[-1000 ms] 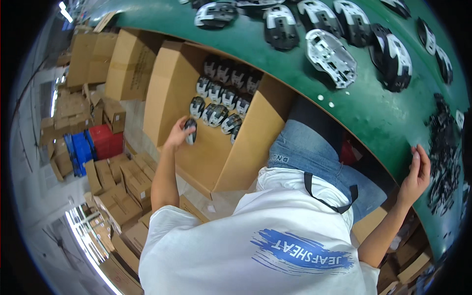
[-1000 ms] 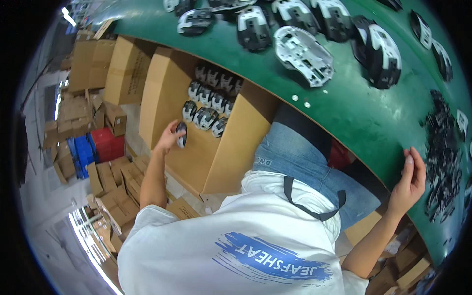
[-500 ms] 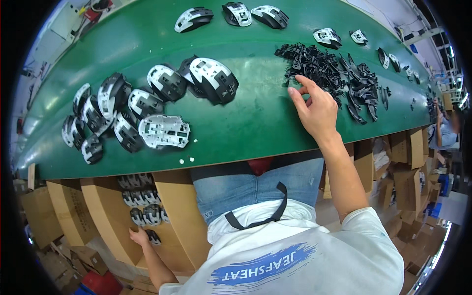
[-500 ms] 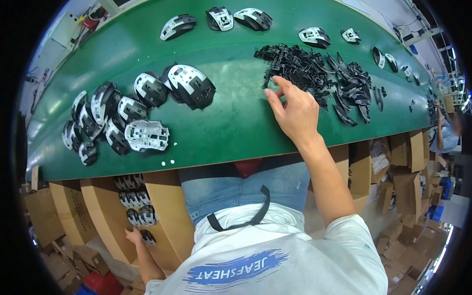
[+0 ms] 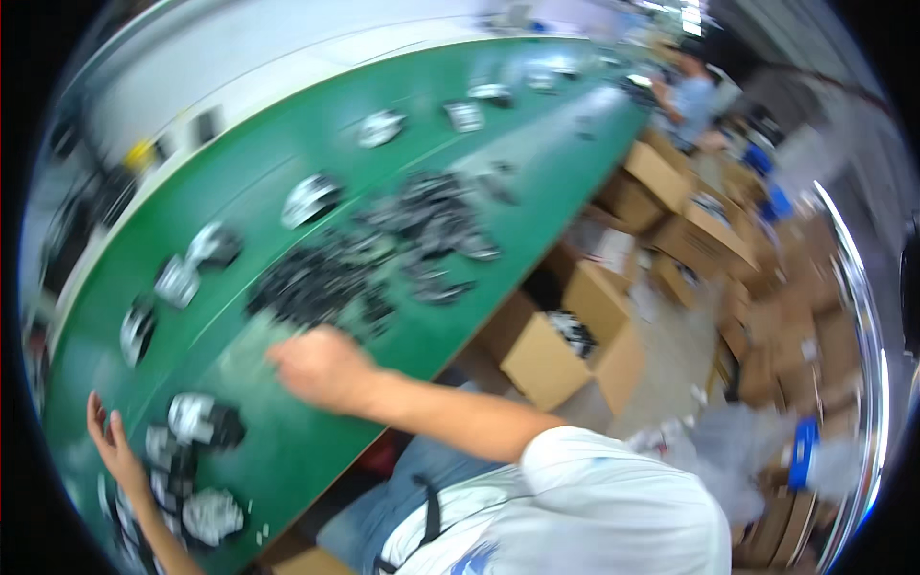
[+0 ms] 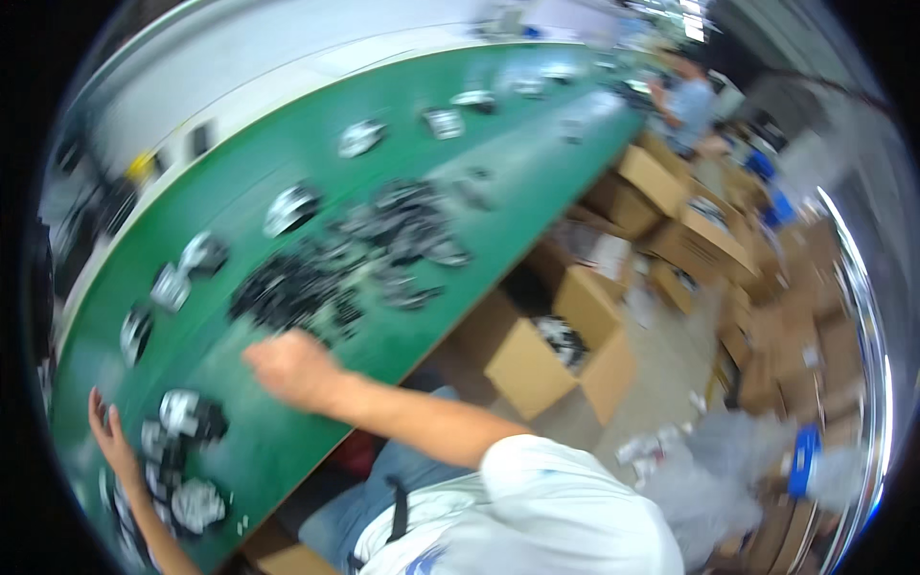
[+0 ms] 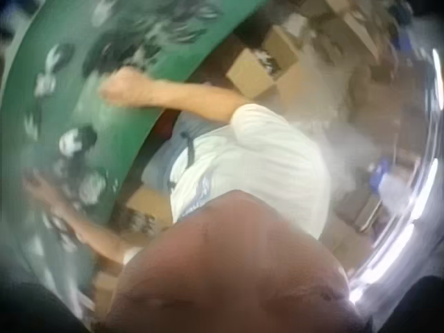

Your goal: The person installs a black plastic component into a computer mouse shell by hand, taking the component from a storage bin and fitting it into the shell.

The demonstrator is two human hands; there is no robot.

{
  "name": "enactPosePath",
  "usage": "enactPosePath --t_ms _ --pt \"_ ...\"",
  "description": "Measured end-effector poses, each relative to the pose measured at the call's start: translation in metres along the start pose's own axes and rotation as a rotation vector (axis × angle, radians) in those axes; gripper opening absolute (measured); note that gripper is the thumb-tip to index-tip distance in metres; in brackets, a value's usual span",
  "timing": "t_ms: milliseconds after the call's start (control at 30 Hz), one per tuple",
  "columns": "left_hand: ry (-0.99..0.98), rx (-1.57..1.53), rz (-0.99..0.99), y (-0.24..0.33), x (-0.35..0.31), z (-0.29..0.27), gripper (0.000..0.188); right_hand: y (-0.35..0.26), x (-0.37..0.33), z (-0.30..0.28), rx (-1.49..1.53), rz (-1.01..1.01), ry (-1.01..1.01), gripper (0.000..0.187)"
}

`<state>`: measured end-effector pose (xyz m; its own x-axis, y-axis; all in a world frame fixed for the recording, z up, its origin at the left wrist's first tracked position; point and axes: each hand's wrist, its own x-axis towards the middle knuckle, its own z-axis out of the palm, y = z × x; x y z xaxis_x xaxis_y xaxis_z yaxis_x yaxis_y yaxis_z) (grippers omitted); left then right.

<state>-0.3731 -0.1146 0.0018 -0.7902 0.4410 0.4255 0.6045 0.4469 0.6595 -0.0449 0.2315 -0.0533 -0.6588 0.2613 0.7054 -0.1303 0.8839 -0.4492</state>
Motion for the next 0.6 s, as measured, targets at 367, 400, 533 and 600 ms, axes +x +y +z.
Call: enactPosePath --t_ms 367,400,533,600 --pt "-0.424 0.481 -0.121 -0.018 0.124 0.127 0.070 0.012 -0.010 -0.033 0.071 0.048 -0.042 0.021" --pt "-0.341 0.147 -0.193 -0.010 0.116 0.118 0.071 0.015 -0.009 -0.034 0.055 0.014 -0.036 0.018" --pt "-0.102 -0.690 -0.304 0.035 0.022 0.051 0.063 0.015 -0.014 -0.028 0.071 0.093 -0.045 0.015" --pt "-0.094 -1.168 -0.472 0.065 -0.032 0.019 0.056 0.009 -0.013 -0.040 0.000 0.171 -0.106 0.016"
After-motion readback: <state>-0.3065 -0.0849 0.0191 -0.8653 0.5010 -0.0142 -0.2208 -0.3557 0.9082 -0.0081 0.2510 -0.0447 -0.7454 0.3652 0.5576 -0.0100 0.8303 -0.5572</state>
